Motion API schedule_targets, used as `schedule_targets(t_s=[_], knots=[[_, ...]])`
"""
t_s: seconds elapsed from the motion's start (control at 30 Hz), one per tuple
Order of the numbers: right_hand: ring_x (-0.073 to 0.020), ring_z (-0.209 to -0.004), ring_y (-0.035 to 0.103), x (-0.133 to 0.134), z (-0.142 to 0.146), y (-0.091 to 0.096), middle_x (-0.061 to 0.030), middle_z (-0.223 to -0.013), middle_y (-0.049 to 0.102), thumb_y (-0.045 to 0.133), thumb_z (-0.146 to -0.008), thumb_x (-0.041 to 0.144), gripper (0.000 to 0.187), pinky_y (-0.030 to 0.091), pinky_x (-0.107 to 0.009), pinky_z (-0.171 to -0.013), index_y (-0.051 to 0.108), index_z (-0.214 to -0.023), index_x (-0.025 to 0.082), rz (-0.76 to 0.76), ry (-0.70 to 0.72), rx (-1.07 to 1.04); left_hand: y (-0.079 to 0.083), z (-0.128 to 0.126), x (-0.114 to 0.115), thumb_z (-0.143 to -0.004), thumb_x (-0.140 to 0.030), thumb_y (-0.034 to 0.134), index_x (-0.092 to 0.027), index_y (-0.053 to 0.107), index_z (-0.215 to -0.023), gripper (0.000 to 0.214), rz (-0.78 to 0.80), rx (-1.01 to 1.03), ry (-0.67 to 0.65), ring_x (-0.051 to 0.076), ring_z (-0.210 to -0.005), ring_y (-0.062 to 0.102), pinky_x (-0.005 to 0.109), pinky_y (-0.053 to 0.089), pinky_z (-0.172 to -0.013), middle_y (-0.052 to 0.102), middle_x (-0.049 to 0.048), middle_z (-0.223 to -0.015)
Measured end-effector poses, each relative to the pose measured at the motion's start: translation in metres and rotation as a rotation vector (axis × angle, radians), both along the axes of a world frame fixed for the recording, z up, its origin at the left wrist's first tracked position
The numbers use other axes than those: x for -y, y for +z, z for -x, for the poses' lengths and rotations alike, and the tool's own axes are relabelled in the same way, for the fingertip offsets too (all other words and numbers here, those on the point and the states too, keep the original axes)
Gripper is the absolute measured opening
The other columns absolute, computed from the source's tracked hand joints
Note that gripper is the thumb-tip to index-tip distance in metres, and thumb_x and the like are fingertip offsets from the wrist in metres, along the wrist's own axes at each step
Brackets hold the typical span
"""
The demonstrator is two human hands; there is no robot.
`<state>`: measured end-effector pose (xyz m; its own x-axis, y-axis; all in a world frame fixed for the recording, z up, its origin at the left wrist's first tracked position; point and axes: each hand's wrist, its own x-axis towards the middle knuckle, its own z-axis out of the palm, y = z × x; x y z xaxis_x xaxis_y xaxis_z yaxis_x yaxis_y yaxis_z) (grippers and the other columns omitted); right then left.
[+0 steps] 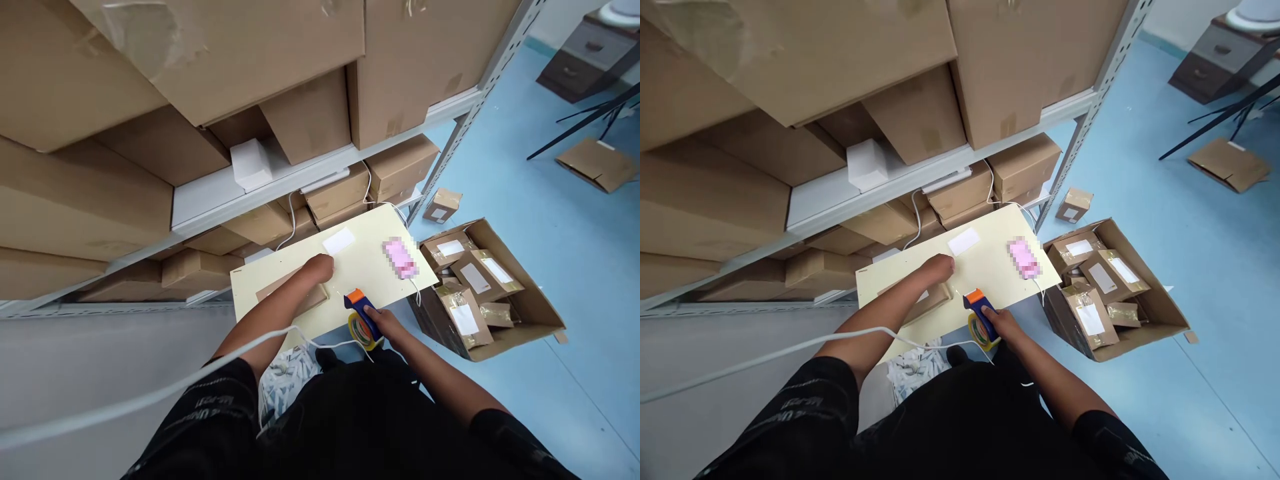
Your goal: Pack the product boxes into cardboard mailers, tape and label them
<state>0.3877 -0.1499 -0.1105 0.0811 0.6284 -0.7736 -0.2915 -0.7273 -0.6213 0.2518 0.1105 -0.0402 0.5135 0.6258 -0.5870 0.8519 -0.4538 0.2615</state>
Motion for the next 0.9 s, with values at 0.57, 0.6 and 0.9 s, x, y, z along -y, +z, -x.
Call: schedule_targets(t_s=[0.57,0.6,0.9], knots=[[-0.0256,-0.095,0.075,-0.011,0.098,-0.048,-0.0087,-0.102,0.078,0.048,-0.098,0.068,0.053,0.058,-0.044,-0.093,0.069,-0.11,0.02,0.198,-0.246,-0.745,-0.077,0.003,-0.005,-0.067,-0.023,0.08,-0.014,0.078,-0.094,0.029,-0.067,-0.224,-0.22,0.044,-0.121,0.056,0.057,0.039,-0.102,0.071,0.0271,-0.112],[-0.0252,-0.095,0.075,-0.01,0.1,-0.048,-0.0087,-0.102,0.078,0.048,-0.099,0.066,0.052,0.058,-0.043,-0.094,0.069,-0.111,0.02,0.201,-0.258,-0.754,-0.074,0.006,-0.006,-0.067,-0.021,0.078,-0.014,0.078,-0.096,0.03,-0.086,-0.209,-0.223,0.044,-0.124,0.053,0.057,0.036,-0.104,0.069,0.0271,-0.119],[-0.0261,-0.097,0.075,-0.009,0.116,-0.053,-0.0104,-0.098,0.078,0.049,-0.101,0.059,0.049,0.057,-0.044,-0.097,0.07,-0.11,0.016,0.188,-0.29,-0.761,-0.011,0.124,-0.005,-0.088,-0.035,0.053,-0.023,0.066,-0.133,0.048,-0.335,0.182,-0.213,0.033,-0.14,0.047,0.048,0.027,-0.12,0.059,0.0116,-0.146]])
